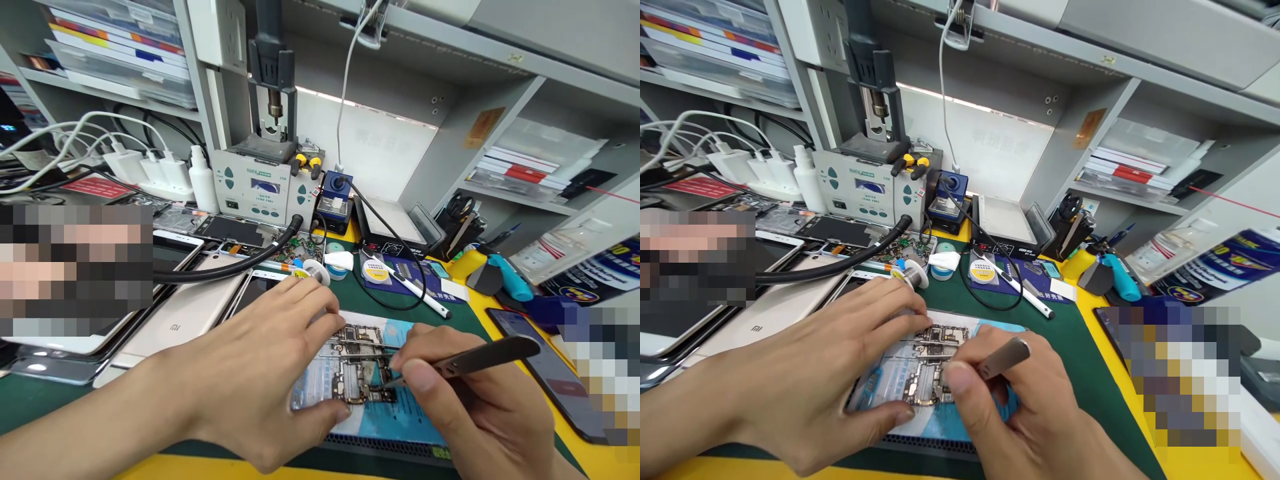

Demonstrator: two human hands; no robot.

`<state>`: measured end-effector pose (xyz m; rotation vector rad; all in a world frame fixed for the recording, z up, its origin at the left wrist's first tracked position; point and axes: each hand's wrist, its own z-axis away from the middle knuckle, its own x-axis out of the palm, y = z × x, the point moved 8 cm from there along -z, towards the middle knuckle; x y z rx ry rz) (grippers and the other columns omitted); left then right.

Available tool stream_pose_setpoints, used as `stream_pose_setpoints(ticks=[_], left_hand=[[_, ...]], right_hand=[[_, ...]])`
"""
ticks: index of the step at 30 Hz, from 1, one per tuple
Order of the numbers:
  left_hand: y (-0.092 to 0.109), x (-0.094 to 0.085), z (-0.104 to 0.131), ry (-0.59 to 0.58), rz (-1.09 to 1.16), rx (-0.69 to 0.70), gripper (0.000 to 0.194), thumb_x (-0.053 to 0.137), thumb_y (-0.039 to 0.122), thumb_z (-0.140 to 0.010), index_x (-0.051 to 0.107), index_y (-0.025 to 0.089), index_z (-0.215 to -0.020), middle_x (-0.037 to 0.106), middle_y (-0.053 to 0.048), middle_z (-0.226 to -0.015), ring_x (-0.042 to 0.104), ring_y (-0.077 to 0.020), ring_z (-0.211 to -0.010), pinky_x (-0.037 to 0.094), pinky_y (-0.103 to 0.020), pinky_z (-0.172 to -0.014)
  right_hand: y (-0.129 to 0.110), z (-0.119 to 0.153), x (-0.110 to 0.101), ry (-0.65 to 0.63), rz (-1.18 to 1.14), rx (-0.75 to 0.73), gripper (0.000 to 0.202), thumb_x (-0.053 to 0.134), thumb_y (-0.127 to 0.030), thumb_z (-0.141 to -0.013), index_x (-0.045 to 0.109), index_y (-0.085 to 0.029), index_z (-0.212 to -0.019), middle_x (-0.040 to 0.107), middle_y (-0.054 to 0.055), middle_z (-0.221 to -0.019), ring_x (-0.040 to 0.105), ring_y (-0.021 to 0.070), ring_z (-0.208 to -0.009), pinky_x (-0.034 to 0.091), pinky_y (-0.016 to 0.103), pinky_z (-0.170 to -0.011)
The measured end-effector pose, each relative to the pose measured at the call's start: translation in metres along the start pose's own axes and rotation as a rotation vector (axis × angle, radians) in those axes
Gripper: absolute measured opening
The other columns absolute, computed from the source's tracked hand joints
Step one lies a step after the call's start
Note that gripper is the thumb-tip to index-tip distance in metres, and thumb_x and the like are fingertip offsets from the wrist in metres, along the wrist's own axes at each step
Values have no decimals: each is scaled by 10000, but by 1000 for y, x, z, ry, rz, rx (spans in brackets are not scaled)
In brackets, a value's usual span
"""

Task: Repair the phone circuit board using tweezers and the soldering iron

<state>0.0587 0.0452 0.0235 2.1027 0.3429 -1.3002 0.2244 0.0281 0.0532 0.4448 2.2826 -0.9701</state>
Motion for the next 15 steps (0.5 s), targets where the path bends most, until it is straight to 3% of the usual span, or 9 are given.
stream_pose_setpoints(ticks=[5, 11, 15], left_hand=[[0, 1, 1, -12, 8, 3, 404, 709, 427, -884, 635, 166, -1183, 589, -102, -1143, 552, -311, -1090, 477, -503, -1016], [1, -1, 1, -1, 1, -1, 419, 721, 416, -874, 640, 157, -1193, 594, -106, -1155, 555, -316, -1102, 481, -510, -1020], [4, -4, 3, 41, 1, 16, 356, 708, 416, -904, 641, 181, -1163, 620, -92, -1162, 570, -305, -1110, 494, -474, -1014]], right_hand=[[-1, -1, 0, -22, 63, -25, 151, 620, -215, -1017, 693, -261, -892, 686, -27, -667, 610, 158, -536, 496, 306, -582], [0, 1, 6, -69, 56, -43, 122, 591, -198, -1035, 669, -263, -967, 759, -18, -787, 725, 175, -697, 527, 304, -666], [-2, -3, 7, -83, 15, -65, 140, 576, -186, -1022, 644, -243, -913, 744, -19, -788, 722, 155, -698, 509, 285, -637]])
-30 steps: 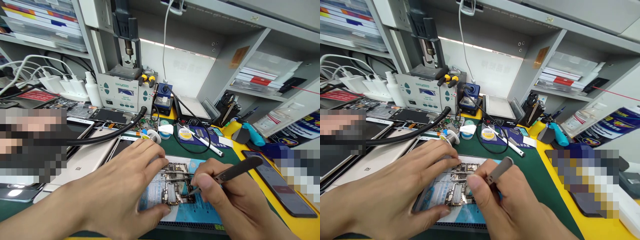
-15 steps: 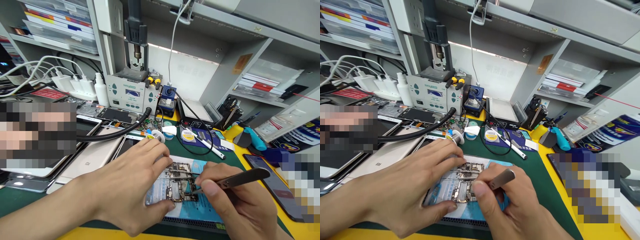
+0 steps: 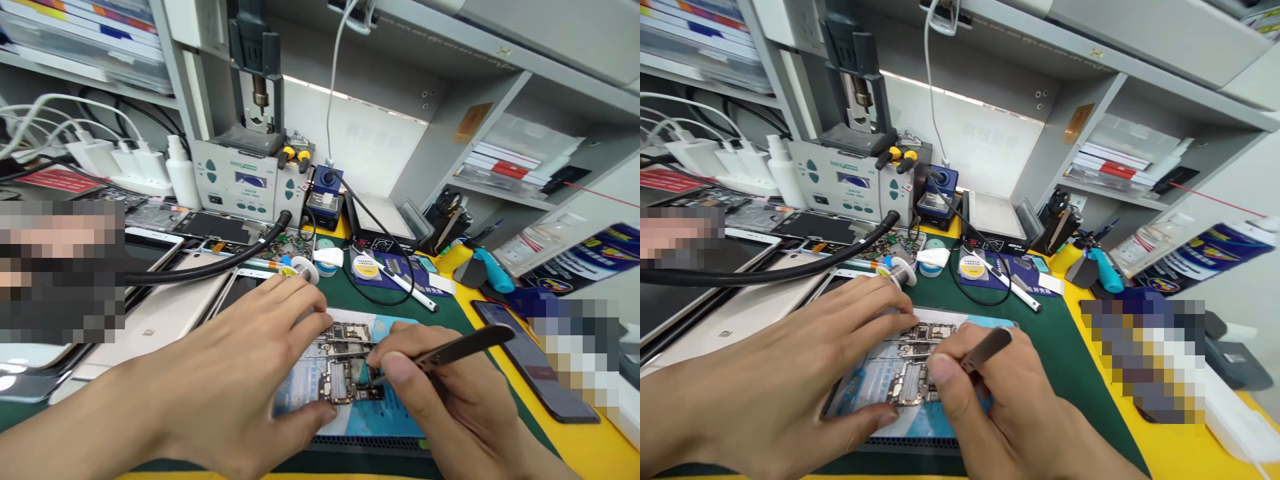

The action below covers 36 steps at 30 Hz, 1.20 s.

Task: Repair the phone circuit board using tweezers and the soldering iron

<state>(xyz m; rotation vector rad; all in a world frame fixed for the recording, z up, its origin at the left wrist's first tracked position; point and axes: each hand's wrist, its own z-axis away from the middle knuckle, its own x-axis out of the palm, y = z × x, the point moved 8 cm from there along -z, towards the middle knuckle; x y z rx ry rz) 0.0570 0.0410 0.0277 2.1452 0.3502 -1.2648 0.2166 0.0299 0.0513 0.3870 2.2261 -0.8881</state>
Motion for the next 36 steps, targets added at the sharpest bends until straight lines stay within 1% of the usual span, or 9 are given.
stream_pose_setpoints(ticks=[3, 9, 12, 15, 20, 25, 28, 32, 36], left_hand=[[-1, 1, 2, 41, -40, -23, 284, 684, 406, -918, 638, 214, -1122, 631, -87, -1207, 590, -308, -1114, 506, -460, -975], [-3, 8, 7, 141, -148, -50, 410, 687, 402, -910, 591, 278, -1289, 627, -69, -1266, 600, -324, -1154, 524, -450, -897], [-4, 8, 5, 127, -149, -51, 405, 691, 396, -903, 591, 269, -1273, 625, -72, -1257, 600, -318, -1134, 522, -449, -897], [-2, 5, 2, 71, -86, -26, 330, 714, 390, -888, 612, 234, -1161, 626, -69, -1195, 595, -293, -1084, 521, -441, -937], [-2, 1, -2, -12, 3, -32, 306, 716, 424, -888, 648, 192, -1076, 613, -75, -1116, 584, -271, -1034, 533, -437, -939], [-2, 1, -1, 2, 3, -16, 324, 708, 433, -876, 666, 171, -1063, 612, -83, -1096, 568, -289, -1034, 517, -484, -954], [-2, 1, -1, 3, -7, -9, 331, 703, 441, -877, 672, 158, -1047, 606, -89, -1074, 567, -291, -1007, 519, -498, -932], [-2, 0, -2, -10, -13, -21, 339, 708, 454, -875, 678, 154, -1032, 607, -91, -1062, 569, -292, -1010, 524, -495, -931], [-3, 1, -3, -5, -22, -19, 355, 692, 467, -883, 682, 149, -1042, 610, -98, -1062, 569, -298, -1012, 523, -499, -924]], right_hand=[[-4, -5, -3, 41, -39, -42, 116, 586, -175, -1000, 644, -208, -905, 707, -17, -748, 671, 133, -636, 508, 280, -639], [0, -8, -5, 101, -74, -16, 105, 668, -173, -946, 649, -166, -843, 631, 2, -719, 560, 119, -593, 442, 267, -545], [3, -7, -10, 157, -133, -18, 51, 699, -159, -943, 689, -168, -894, 666, 17, -770, 601, 131, -639, 474, 263, -571], [7, -5, -12, 159, -198, 4, 79, 699, -146, -976, 750, -203, -996, 711, 14, -808, 666, 152, -712, 525, 260, -620], [25, 0, -4, 16, -565, 254, 153, 685, -283, -1045, 829, -294, -1095, 762, 1, -846, 627, 77, -463, 475, 186, -432], [30, 6, 13, -166, -940, 496, 257, 731, -508, -997, 858, -302, -1085, 815, 67, -906, 704, 111, -466, 382, 168, -388], [32, 8, 15, -182, -1028, 574, 310, 768, -583, -944, 863, -316, -1069, 820, 73, -899, 700, 112, -443, 337, 172, -393], [27, 6, 16, -253, -1099, 542, 312, 748, -598, -953, 826, -346, -1119, 825, 61, -924, 706, 115, -439, 366, 176, -395], [32, 10, 15, -152, -1107, 684, 298, 878, -521, -864, 743, -276, -969, 806, 32, -859, 724, 111, -481, 382, 142, -421]])
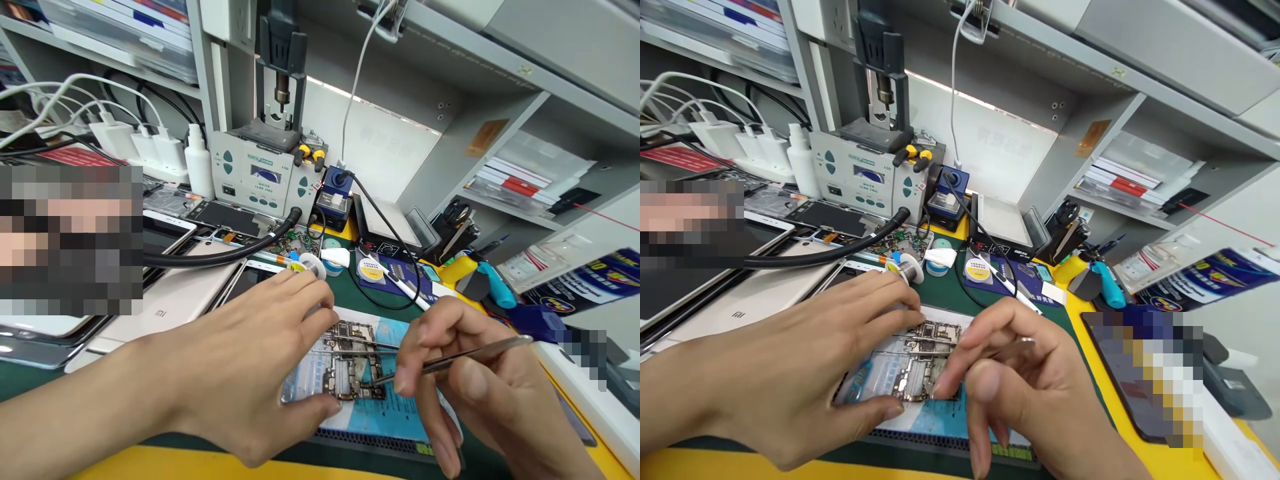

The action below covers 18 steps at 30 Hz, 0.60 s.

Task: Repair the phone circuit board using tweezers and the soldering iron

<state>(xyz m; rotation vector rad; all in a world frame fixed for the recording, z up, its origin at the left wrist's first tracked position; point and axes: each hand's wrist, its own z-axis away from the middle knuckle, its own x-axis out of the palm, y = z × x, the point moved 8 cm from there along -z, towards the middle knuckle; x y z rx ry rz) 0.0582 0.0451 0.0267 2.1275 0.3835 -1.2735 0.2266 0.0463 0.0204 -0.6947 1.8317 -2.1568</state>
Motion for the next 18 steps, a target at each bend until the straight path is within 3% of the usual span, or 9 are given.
stream_pose_setpoints(ticks=[3, 8, 13, 18], left_hand=[[0, 2, 0, 12, 6, 20, 357, 680, 471, -888, 675, 152, -1049, 604, -95, -1056, 565, -295, -995, 517, -496, -914], [-1, 2, 0, 16, 11, 36, 341, 685, 459, -888, 665, 159, -1048, 602, -88, -1052, 565, -285, -969, 509, -476, -884], [0, 1, 1, 13, 3, 32, 333, 678, 459, -896, 666, 168, -1057, 606, -98, -1060, 572, -299, -991, 507, -470, -903], [0, 2, 2, 7, 3, 21, 351, 663, 470, -902, 669, 166, -1078, 606, -109, -1080, 575, -315, -1012, 510, -485, -905]], right_hand=[[1, 1, 1, 28, -39, 10, 306, 916, -448, -843, 706, -229, -883, 797, 33, -855, 730, 103, -498, 414, 131, -442], [-1, 2, 7, -104, -43, -86, 174, 858, -404, -915, 797, -250, -968, 788, 26, -980, 755, 91, -574, 517, 145, -504], [-6, 4, 2, 27, 45, -141, 238, 845, -475, -908, 825, -246, -967, 775, 23, -879, 713, 97, -547, 529, 190, -514], [-10, 5, -1, 39, 179, -219, 227, 760, -459, -976, 859, -269, -1051, 796, 67, -890, 706, 143, -550, 583, 253, -513]])
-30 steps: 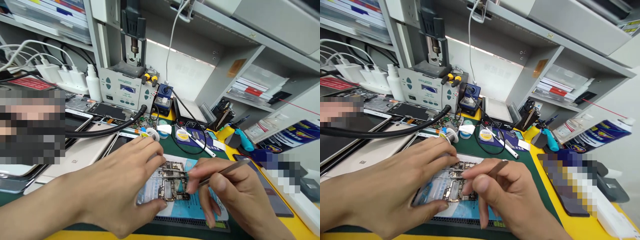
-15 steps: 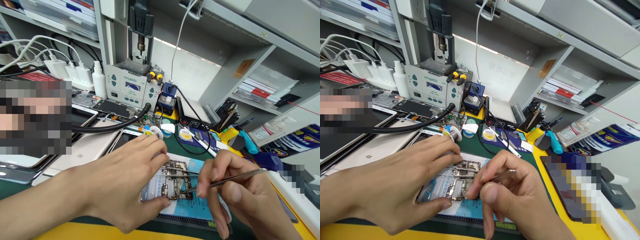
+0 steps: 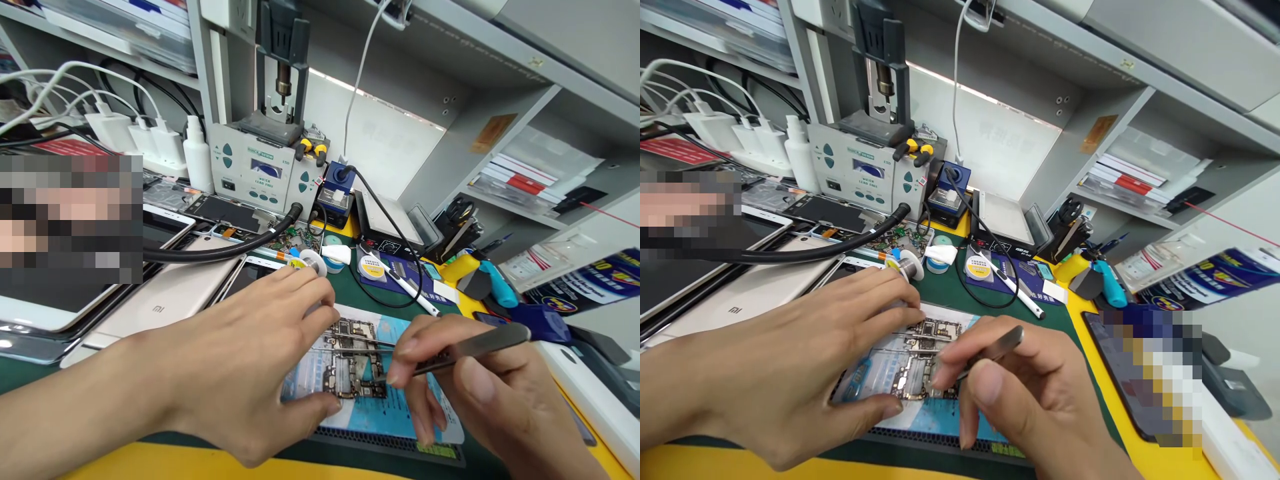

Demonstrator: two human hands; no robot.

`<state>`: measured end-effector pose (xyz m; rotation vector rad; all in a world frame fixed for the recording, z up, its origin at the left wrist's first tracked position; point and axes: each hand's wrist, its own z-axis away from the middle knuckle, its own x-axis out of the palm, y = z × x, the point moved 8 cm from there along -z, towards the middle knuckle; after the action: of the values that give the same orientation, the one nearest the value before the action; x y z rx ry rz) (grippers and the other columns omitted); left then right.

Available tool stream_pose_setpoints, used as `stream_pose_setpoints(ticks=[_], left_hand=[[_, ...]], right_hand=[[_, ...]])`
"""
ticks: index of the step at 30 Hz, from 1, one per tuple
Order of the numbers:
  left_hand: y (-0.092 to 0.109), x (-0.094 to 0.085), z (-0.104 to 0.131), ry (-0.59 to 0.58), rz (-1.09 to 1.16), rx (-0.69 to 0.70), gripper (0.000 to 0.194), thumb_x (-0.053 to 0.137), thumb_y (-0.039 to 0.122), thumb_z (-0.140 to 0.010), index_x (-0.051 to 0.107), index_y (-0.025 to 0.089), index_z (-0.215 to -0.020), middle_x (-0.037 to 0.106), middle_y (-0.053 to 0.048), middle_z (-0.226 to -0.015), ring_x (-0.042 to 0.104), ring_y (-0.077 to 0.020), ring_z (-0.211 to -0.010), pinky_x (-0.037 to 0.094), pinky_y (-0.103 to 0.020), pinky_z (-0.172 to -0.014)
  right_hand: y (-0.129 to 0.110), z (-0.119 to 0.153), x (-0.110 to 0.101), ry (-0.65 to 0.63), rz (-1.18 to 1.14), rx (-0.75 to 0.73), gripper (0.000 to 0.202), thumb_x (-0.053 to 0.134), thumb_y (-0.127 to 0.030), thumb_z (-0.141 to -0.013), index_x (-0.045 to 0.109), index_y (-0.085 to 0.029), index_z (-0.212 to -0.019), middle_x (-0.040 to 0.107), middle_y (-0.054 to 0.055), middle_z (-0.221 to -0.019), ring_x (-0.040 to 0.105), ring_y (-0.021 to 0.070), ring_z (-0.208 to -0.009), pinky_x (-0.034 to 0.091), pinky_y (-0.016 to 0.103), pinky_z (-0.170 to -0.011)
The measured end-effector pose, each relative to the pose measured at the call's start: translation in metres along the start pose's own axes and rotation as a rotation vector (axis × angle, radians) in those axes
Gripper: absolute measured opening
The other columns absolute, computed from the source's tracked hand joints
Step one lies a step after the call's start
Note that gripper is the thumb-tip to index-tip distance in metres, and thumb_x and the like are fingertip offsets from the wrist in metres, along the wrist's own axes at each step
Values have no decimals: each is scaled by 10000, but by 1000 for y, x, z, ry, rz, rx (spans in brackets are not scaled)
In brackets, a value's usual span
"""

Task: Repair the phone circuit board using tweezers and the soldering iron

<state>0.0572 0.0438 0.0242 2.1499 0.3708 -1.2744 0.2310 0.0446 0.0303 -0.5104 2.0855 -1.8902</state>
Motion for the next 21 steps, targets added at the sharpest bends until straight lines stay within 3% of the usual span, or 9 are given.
stream_pose_setpoints(ticks=[4, 10, 13, 17, 21], left_hand=[[-1, 0, -1, -1, -6, -5, 351, 662, 468, -908, 666, 170, -1094, 607, -107, -1086, 576, -313, -1019, 509, -478, -901], [0, -1, 0, -22, -13, -10, 344, 654, 467, -913, 656, 163, -1074, 598, -107, -1099, 565, -315, -1031, 506, -491, -899], [0, 0, 1, -22, -15, -5, 342, 660, 460, -914, 655, 160, -1077, 599, -108, -1108, 566, -316, -1040, 508, -492, -906], [0, -1, 0, -12, -24, -8, 351, 657, 458, -910, 660, 162, -1097, 608, -108, -1104, 577, -316, -1032, 512, -491, -903], [1, 0, -1, -21, -21, -5, 369, 652, 462, -911, 665, 163, -1126, 617, -111, -1111, 583, -319, -1039, 515, -488, -909]], right_hand=[[-6, 1, 2, -82, 140, -78, 242, 656, -379, -1043, 841, -297, -1174, 822, 90, -940, 731, 179, -581, 621, 279, -527], [-13, 4, 1, 40, 296, -65, 246, 666, -439, -1027, 851, -338, -1154, 826, 66, -925, 701, 165, -571, 609, 275, -537], [-17, 3, 3, 62, 363, -166, 209, 697, -395, -1019, 841, -362, -1168, 815, 41, -921, 673, 146, -557, 586, 253, -510], [-23, 3, 0, 176, 521, -294, 143, 759, -331, -983, 851, -338, -1092, 788, 8, -801, 607, 129, -501, 608, 294, -605], [-30, 4, 8, 151, 698, -447, 183, 754, -205, -939, 821, -301, -1080, 774, 9, -778, 707, 192, -695, 579, 283, -605]])
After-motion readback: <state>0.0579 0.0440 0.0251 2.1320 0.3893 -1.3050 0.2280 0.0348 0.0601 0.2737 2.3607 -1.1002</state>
